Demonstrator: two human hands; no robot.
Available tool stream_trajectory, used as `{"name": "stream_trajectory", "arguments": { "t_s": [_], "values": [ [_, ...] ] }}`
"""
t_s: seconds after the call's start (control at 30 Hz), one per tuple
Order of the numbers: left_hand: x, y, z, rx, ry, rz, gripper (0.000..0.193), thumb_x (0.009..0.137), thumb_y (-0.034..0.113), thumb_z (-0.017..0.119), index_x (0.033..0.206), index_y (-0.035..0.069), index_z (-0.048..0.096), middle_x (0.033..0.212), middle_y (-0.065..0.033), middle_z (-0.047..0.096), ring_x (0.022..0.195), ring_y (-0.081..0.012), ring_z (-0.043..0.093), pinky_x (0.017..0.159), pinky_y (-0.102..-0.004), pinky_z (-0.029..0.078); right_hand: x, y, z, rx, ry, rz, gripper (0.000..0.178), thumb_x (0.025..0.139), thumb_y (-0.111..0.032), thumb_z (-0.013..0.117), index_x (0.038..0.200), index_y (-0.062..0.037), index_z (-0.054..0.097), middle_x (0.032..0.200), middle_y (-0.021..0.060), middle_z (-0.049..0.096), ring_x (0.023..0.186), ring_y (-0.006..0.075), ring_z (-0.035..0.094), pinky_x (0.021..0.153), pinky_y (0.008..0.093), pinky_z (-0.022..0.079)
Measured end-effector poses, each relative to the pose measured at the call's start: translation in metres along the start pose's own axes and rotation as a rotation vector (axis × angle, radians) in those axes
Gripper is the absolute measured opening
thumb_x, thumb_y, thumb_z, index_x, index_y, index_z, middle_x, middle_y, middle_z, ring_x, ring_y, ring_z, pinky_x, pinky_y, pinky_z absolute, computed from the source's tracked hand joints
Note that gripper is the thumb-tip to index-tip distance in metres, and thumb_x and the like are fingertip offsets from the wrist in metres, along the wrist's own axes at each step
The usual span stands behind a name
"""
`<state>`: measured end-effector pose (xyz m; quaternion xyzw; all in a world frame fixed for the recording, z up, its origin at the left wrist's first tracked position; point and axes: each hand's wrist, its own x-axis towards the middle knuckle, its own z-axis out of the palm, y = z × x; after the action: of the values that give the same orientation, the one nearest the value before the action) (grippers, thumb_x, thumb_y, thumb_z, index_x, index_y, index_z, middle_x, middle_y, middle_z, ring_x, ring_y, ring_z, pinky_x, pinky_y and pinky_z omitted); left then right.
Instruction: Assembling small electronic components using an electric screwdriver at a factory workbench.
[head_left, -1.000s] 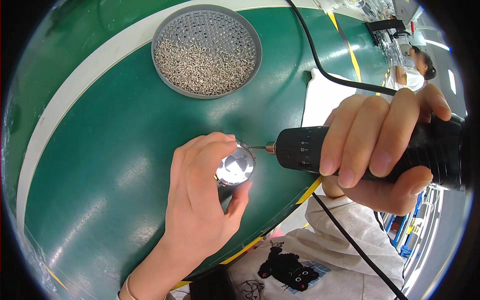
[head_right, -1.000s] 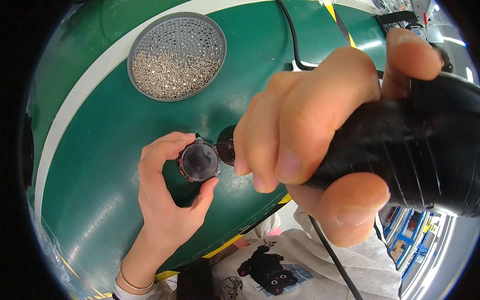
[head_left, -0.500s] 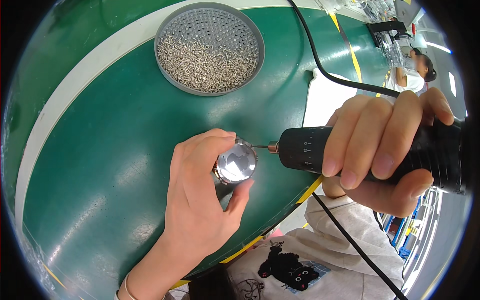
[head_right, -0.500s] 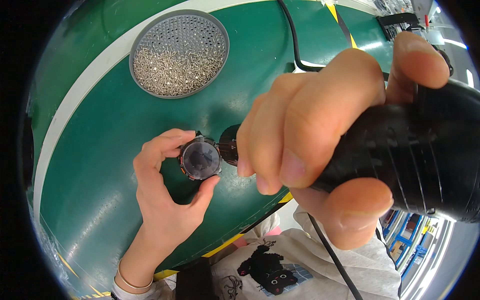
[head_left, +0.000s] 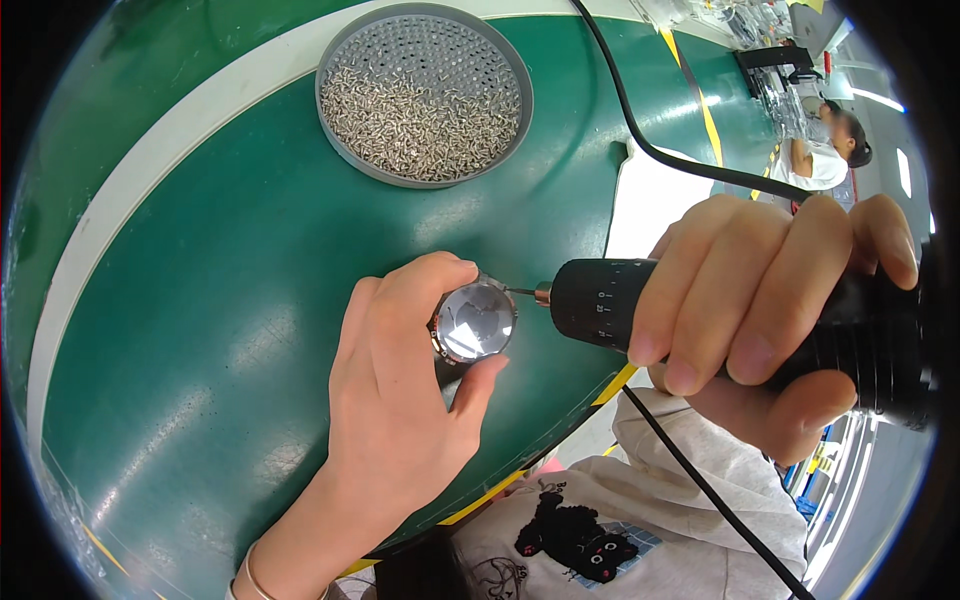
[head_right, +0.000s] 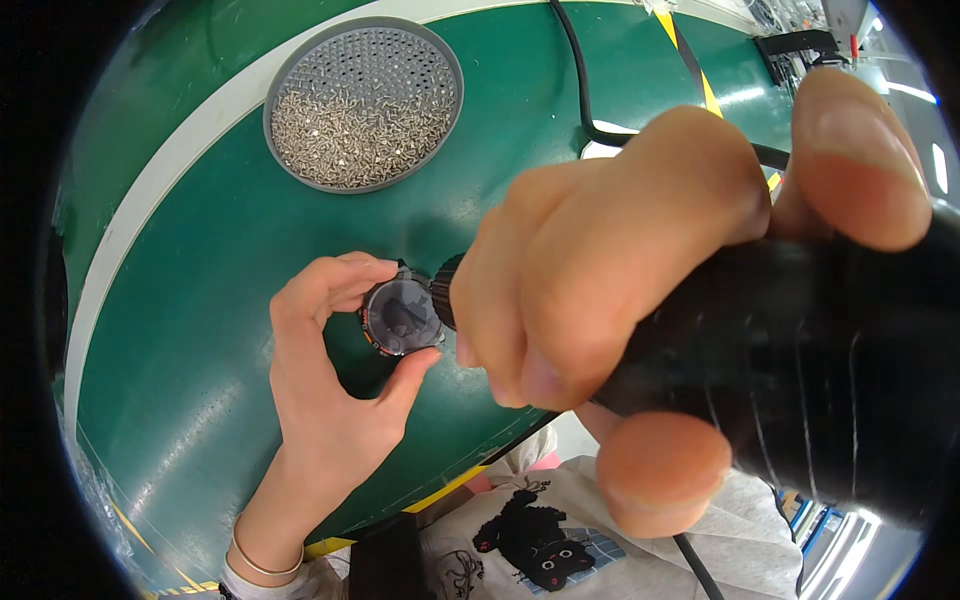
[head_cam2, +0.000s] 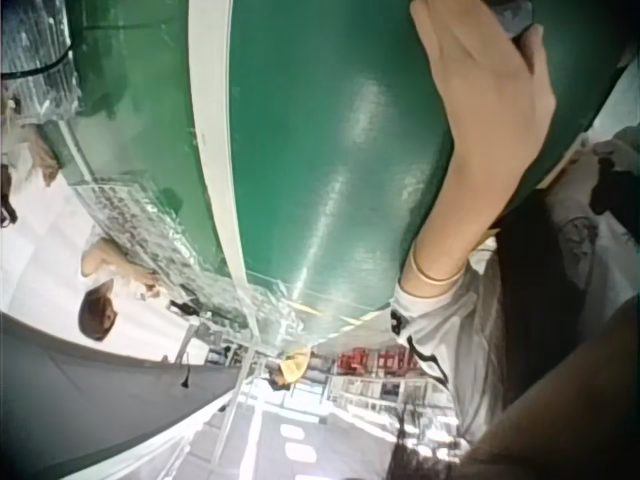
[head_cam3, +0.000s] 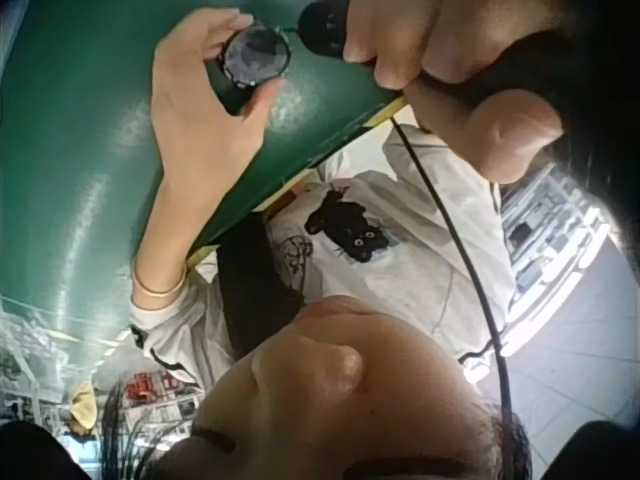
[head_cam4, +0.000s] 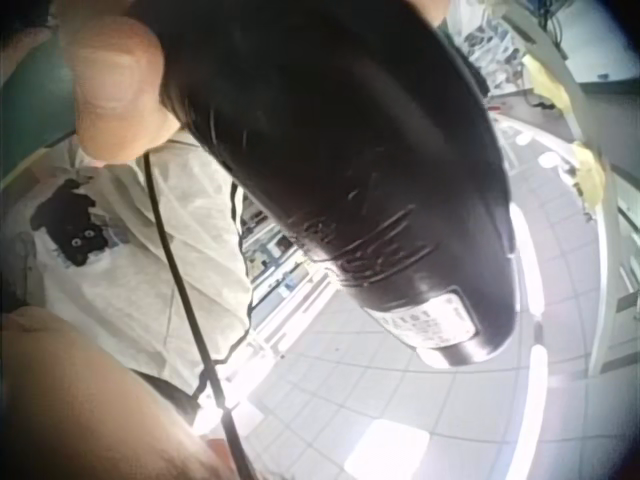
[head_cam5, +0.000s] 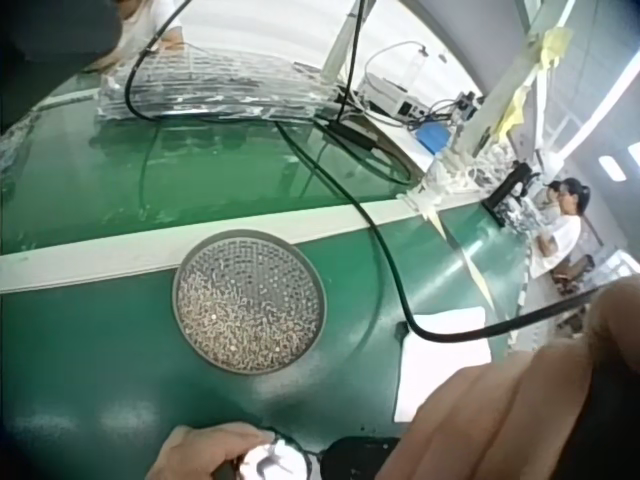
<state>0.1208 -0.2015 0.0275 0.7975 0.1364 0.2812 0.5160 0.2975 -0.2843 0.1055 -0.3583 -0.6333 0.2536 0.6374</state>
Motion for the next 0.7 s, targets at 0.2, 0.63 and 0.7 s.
{"name": "stream_trajectory", "arguments": {
  "t_s": [0.2, 0.63, 0.7],
  "values": [
    [0.002, 0.000, 0.001, -0.026, -0.008, -0.040, 0.073, 0.050, -0.010, 0.078, 0.114, 0.001, 0.046, 0.110, -0.0128, 0.055, 0.083, -0.0307, 0.056, 0.068, -0.0373, 0.047, 0.001, 0.001, 0.009, -0.023, -0.016, -0.011, 0.053, 0.088, -0.018, 0.066, 0.125, -0.0009, 0.033, 0.075, 0.0062, 0.052, 0.047, 0.0137, 0.054, 0.040, 0.0264, 0.050],
    [0.003, 0.000, 0.001, -0.013, 0.010, -0.072, 0.071, 0.049, -0.010, 0.079, 0.111, 0.001, 0.046, 0.106, -0.0122, 0.057, 0.080, -0.0306, 0.057, 0.066, -0.0373, 0.047, -0.002, 0.004, 0.017, 0.003, 0.018, 0.056, 0.047, 0.088, -0.020, 0.066, 0.121, -0.0081, 0.035, 0.074, 0.0063, 0.053, 0.047, 0.0160, 0.056, 0.042, 0.0296, 0.051],
    [0.003, 0.001, 0.001, -0.016, -0.012, -0.080, 0.071, 0.050, -0.010, 0.079, 0.111, 0.002, 0.046, 0.106, -0.0113, 0.057, 0.079, -0.0302, 0.056, 0.065, -0.0371, 0.047, 0.000, 0.001, 0.018, -0.037, 0.022, 0.088, 0.047, 0.088, -0.021, 0.066, 0.121, -0.0084, 0.035, 0.075, 0.0061, 0.053, 0.048, 0.0157, 0.055, 0.042, 0.0292, 0.051]
  ]
}}
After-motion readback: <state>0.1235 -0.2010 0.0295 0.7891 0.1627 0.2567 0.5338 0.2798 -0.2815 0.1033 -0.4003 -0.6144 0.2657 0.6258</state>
